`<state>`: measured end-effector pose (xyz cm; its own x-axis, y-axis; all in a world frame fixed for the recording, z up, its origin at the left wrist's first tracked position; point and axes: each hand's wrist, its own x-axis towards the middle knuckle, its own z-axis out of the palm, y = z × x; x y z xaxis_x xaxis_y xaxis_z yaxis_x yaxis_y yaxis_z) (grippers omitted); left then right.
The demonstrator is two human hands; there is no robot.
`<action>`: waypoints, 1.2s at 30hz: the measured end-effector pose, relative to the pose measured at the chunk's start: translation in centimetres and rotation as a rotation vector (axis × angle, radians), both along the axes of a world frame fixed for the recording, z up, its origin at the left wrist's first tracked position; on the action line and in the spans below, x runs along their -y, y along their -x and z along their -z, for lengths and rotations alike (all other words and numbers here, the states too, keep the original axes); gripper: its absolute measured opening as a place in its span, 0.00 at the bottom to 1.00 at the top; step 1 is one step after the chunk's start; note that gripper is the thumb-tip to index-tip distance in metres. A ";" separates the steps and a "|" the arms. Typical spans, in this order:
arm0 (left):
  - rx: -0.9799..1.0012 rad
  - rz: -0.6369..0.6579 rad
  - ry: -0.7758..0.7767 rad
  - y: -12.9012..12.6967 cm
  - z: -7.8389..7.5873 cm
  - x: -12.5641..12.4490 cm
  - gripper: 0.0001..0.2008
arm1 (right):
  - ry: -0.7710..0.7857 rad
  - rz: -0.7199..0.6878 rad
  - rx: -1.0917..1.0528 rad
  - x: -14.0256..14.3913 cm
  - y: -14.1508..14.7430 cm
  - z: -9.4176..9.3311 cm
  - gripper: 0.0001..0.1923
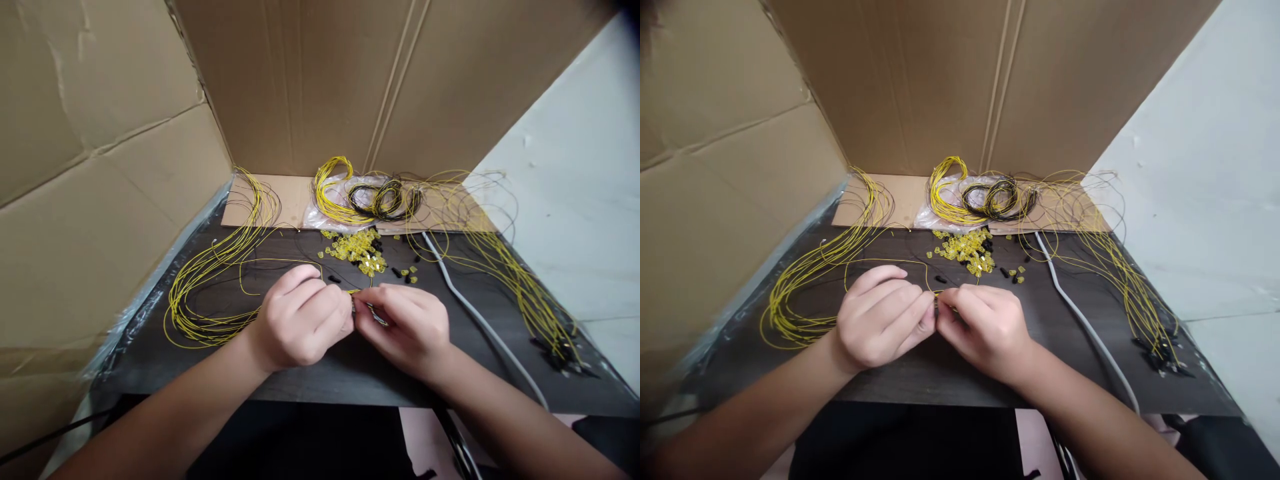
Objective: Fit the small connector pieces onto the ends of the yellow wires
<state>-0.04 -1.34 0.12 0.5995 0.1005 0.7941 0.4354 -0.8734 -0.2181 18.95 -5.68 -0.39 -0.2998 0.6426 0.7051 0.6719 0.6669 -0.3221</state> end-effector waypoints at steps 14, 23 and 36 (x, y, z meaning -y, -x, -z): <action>0.081 -0.023 0.219 -0.4 0.4 -0.2 0.08 | 0.007 -0.064 -0.005 -0.1 -0.2 0.2 0.04; 0.097 -0.003 0.233 0.0 0.3 -0.1 0.10 | -0.013 -0.044 0.012 -0.1 -0.4 0.1 0.05; 0.126 -0.009 0.235 -0.1 0.1 0.1 0.10 | -0.051 -0.014 0.003 0.2 -0.2 0.2 0.05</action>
<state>0.02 -1.42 0.04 0.4959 0.2962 0.8163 0.4543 -0.8896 0.0468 19.10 -5.85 -0.58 -0.3105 0.6015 0.7361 0.6636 0.6916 -0.2852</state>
